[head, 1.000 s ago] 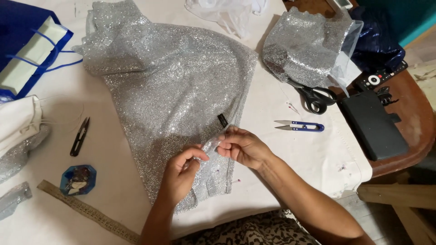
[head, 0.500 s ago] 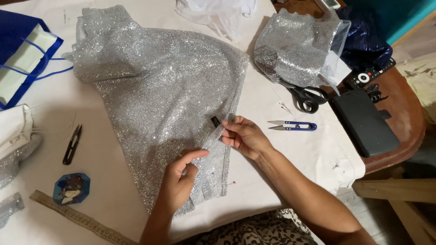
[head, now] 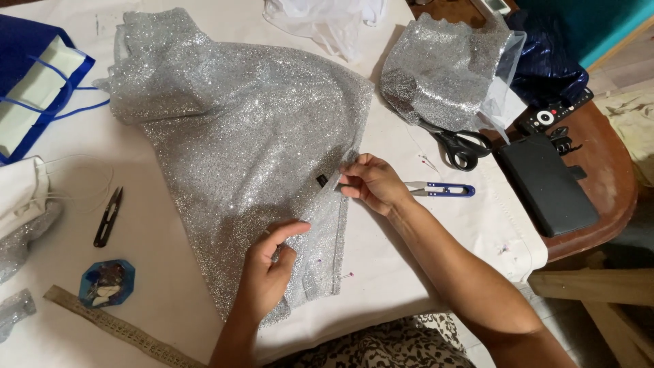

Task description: Cutting and pinning silver glittery fabric on a workspace table.

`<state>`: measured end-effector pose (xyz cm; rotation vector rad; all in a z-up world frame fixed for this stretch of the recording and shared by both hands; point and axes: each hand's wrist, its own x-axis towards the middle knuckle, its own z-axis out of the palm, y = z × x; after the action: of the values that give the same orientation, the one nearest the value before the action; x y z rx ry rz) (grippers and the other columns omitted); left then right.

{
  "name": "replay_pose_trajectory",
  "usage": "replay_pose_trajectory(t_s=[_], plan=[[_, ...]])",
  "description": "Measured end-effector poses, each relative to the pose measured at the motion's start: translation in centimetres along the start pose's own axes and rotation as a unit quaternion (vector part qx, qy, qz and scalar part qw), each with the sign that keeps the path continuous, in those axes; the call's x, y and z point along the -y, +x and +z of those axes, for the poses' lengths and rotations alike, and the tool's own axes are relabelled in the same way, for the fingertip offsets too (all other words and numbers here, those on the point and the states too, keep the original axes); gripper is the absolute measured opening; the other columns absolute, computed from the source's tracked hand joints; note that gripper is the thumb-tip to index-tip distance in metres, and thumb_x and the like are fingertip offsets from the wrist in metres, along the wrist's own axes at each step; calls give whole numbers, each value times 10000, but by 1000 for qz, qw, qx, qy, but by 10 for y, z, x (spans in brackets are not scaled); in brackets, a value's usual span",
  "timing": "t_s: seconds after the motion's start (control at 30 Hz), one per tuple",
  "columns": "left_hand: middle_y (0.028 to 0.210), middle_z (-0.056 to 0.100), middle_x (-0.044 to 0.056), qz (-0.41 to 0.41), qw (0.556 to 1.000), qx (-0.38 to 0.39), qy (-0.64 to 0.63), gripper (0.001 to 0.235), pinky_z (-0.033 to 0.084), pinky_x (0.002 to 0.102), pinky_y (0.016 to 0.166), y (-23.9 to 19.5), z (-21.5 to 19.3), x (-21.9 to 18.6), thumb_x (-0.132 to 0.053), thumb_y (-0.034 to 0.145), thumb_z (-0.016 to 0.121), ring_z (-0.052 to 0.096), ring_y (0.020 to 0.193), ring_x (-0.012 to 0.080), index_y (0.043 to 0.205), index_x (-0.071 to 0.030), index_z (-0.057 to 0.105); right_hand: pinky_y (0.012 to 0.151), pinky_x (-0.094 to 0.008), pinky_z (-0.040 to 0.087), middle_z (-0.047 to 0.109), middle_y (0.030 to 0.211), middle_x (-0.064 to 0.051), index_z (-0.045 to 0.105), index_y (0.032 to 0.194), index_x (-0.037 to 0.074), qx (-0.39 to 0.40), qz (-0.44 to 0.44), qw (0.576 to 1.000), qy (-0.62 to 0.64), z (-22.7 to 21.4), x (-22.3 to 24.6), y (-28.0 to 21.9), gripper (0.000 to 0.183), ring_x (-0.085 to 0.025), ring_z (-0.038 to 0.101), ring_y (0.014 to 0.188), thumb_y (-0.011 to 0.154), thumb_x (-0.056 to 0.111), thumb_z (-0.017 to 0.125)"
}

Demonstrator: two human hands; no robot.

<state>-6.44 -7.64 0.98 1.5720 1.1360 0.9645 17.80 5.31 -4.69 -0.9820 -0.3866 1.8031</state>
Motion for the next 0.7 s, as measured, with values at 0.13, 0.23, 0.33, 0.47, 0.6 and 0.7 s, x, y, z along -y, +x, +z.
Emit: replay_pose_trajectory(t_s=[0.13, 0.23, 0.33, 0.47, 0.6, 0.7], plan=[[1330, 643, 107, -13, 1000, -3, -3, 478, 402, 329, 1094, 0, 0, -3, 98, 850, 469, 567, 1289, 215, 1263, -50, 656, 517, -268, 639, 664, 798, -170, 475, 768, 121, 6, -3, 1000, -15, -3, 1, 7, 350, -224, 679, 591, 876, -175, 627], [1303, 664, 95, -17, 1000, -17, -6, 476, 420, 306, 1062, 1, 0, -5, 106, 841, 467, 592, 1253, 199, 1236, -55, 676, 476, -255, 624, 675, 782, -179, 570, 853, 76, 3, -21, 999, -37, -4, 0, 9, 290, -242, 700, 625, 831, -205, 641], [1329, 663, 87, -38, 999, -21, -5, 481, 477, 243, 883, 0, 0, -4, 99, 846, 470, 641, 1139, 160, 1248, -68, 676, 504, -258, 619, 674, 818, -147, 612, 952, 66, -2, -30, 997, -70, -4, 0, 10, 273, -208, 686, 655, 833, -179, 635], [1328, 658, 112, -33, 999, -21, -4, 456, 425, 219, 669, -2, -2, -1, 86, 858, 480, 546, 849, 116, 1254, -51, 661, 547, -268, 632, 684, 838, -139, 630, 975, 58, -5, -18, 998, -60, -1, 3, 11, 248, -224, 721, 740, 863, -163, 639], [1367, 641, 100, -74, 997, -18, -32, 438, 243, 195, 343, -3, -2, 1, 59, 881, 485, 303, 408, 35, 1277, -51, 636, 557, -284, 642, 721, 843, -156, 632, 964, 43, 16, 3, 999, -33, 4, 9, 9, 174, -209, 746, 757, 911, -123, 632], [1336, 666, 67, -81, 996, -26, -31, 443, 257, 203, 386, -2, -2, 1, 70, 873, 497, 315, 438, 45, 1255, -75, 668, 574, -278, 643, 732, 860, -171, 669, 966, -11, 30, 6, 999, -41, 3, 10, 12, 89, -214, 749, 761, 936, -83, 625]])
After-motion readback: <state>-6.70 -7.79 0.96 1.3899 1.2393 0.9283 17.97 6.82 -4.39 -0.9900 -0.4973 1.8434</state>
